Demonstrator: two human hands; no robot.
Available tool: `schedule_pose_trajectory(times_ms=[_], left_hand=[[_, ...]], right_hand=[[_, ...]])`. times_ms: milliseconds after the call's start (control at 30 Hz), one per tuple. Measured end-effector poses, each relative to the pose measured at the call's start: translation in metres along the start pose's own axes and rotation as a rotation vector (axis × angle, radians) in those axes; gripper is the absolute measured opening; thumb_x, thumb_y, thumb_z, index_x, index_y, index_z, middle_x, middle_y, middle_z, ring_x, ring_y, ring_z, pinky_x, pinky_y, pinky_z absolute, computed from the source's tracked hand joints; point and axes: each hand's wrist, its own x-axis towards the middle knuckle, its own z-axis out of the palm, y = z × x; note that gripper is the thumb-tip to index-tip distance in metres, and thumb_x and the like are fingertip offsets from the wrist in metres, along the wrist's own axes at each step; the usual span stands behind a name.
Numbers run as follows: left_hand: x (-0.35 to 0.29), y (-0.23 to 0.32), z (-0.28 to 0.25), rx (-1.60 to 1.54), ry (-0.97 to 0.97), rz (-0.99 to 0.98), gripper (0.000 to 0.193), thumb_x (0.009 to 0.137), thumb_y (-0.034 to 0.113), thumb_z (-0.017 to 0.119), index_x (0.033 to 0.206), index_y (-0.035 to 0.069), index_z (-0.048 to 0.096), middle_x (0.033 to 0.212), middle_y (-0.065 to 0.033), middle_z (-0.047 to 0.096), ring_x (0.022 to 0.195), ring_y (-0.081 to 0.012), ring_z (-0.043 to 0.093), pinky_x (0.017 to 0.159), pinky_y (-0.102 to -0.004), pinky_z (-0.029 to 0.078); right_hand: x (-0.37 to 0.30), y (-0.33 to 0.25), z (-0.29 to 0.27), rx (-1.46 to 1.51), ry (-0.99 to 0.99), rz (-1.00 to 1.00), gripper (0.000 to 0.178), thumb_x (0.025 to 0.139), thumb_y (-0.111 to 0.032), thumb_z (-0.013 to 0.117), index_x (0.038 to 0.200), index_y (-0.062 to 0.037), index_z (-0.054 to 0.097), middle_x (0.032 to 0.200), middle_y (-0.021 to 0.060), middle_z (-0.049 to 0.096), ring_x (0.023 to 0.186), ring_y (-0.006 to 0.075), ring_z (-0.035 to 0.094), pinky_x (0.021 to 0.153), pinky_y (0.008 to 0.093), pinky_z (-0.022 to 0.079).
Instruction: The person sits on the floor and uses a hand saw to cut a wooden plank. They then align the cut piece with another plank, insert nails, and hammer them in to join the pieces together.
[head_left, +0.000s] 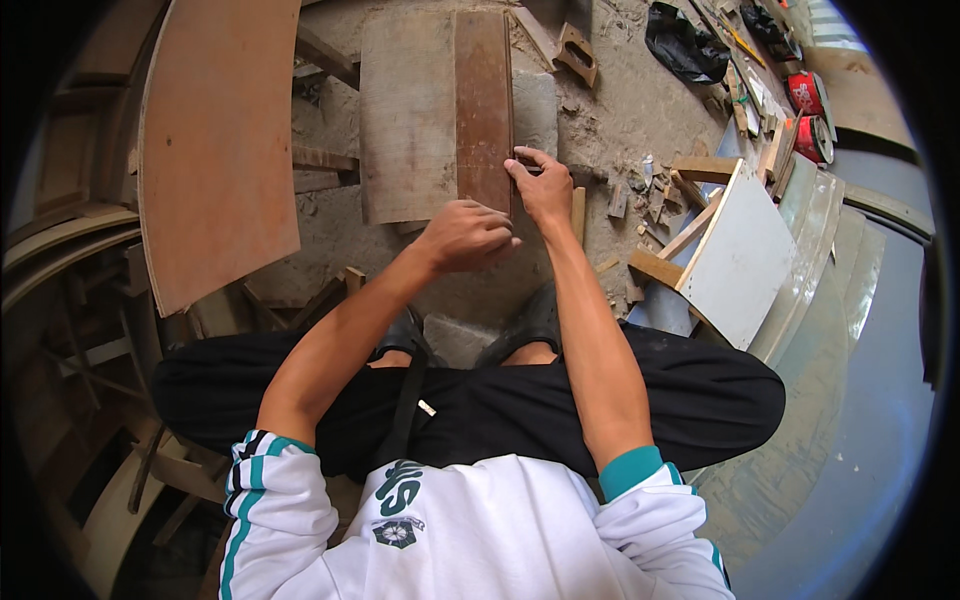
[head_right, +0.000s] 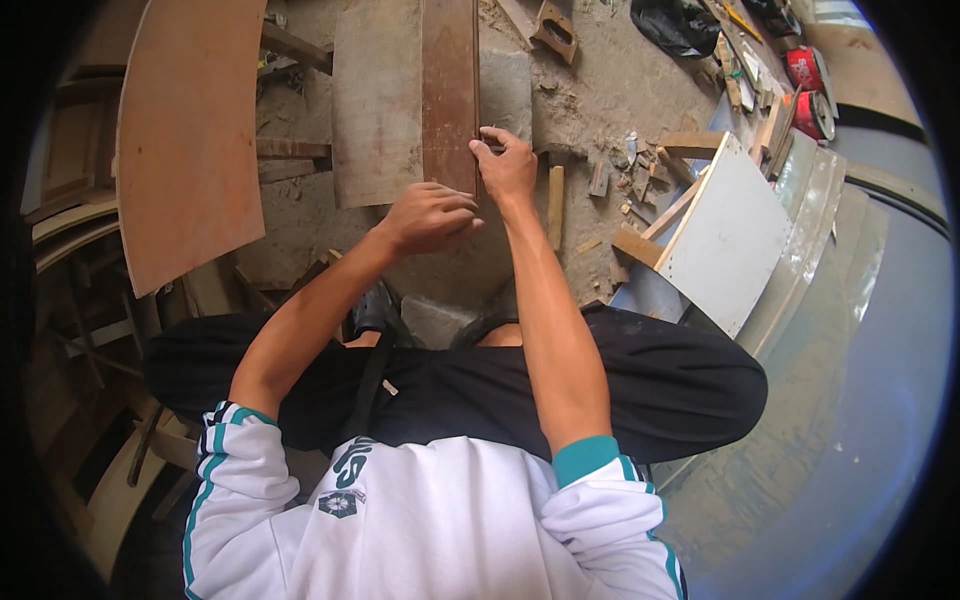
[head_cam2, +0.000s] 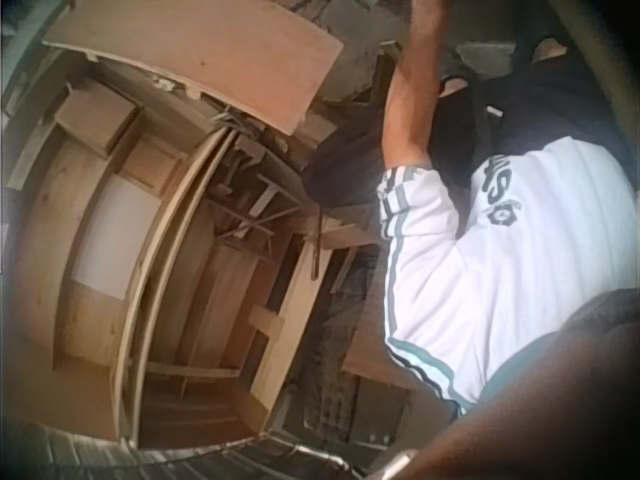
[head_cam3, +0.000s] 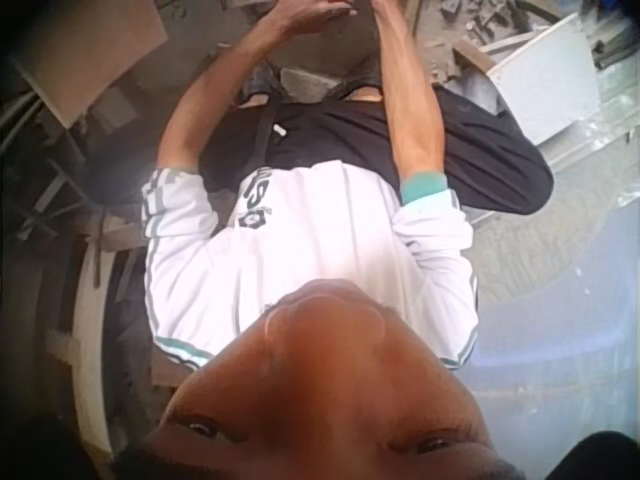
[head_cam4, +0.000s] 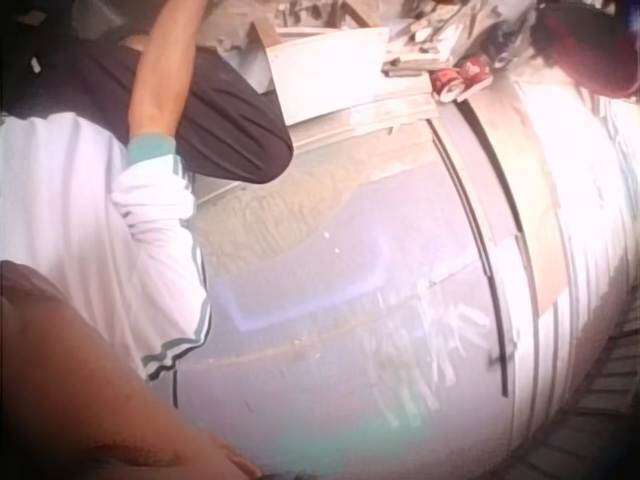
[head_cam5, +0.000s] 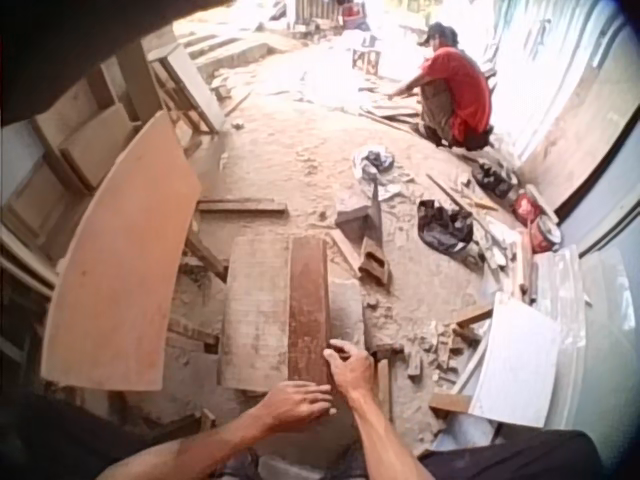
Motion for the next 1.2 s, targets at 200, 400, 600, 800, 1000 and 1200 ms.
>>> schedule_pose_trajectory(times_ms=[200,400,600,800,1000,1200], left_hand=[[-0.009,-0.048,-0.046,0.276,0.311,-0.248,0.096,0.068,0.064,0.076,0.14,0.009,0.045,0.146,-0.0156,0.041,0.14,-0.0307,0.035,0.115,-0.0517,0.022],[-0.02,-0.053,-0.043,0.349,0.07,-0.305,0.132,0.054,0.084,0.07,0.153,0.009,0.025,0.159,-0.0209,0.018,0.149,-0.0386,0.012,0.112,-0.0694,0.004],[-0.016,-0.045,-0.044,0.387,0.016,-0.339,0.13,0.052,0.073,0.078,0.154,0.012,0.025,0.159,-0.0232,0.015,0.149,-0.0406,0.01,0.11,-0.0733,0.005],[-0.017,-0.046,-0.043,0.356,0.038,-0.349,0.124,0.053,0.058,0.084,0.154,0.015,0.026,0.159,-0.0219,0.017,0.149,-0.04,0.012,0.11,-0.0736,0.006],[-0.018,-0.047,-0.043,0.337,0.052,-0.351,0.124,0.052,0.056,0.085,0.154,0.016,0.026,0.159,-0.0208,0.017,0.149,-0.0391,0.012,0.11,-0.073,0.006],[-0.017,-0.047,-0.043,0.317,0.06,-0.354,0.125,0.051,0.056,0.086,0.154,0.016,0.026,0.16,-0.0196,0.017,0.15,-0.0376,0.011,0.112,-0.0712,0.006]], right_hand=[[0.002,0.001,0.0,0.093,-0.088,0.065,0.053,0.072,-0.023,0.085,0.119,-0.0022,0.069,0.092,0.0095,0.074,0.084,0.0157,0.07,0.079,0.0291,0.055],[0.002,0.011,0.002,0.141,-0.155,0.02,0.064,0.072,-0.023,0.085,0.129,-0.0023,0.062,0.114,0.0111,0.067,0.096,0.0191,0.067,0.081,0.0309,0.055],[0.007,0.028,0.007,0.234,-0.191,0.016,0.069,0.072,-0.022,0.085,0.132,-0.0015,0.059,0.119,0.0104,0.065,0.092,0.0187,0.065,0.081,0.0307,0.055],[0.006,0.028,0.007,0.181,-0.202,0.008,0.069,0.073,-0.023,0.084,0.134,-0.0018,0.058,0.122,0.0106,0.064,0.091,0.0178,0.063,0.082,0.0308,0.053],[0.006,0.023,0.004,0.155,-0.23,0.026,0.068,0.075,-0.022,0.083,0.135,-0.0015,0.057,0.122,0.0109,0.064,0.093,0.0179,0.062,0.083,0.0315,0.053],[0.008,0.025,0.002,0.217,-0.258,0.003,0.068,0.076,-0.021,0.082,0.135,-0.0011,0.056,0.123,0.0102,0.062,0.09,0.0172,0.063,0.081,0.0314,0.054]])
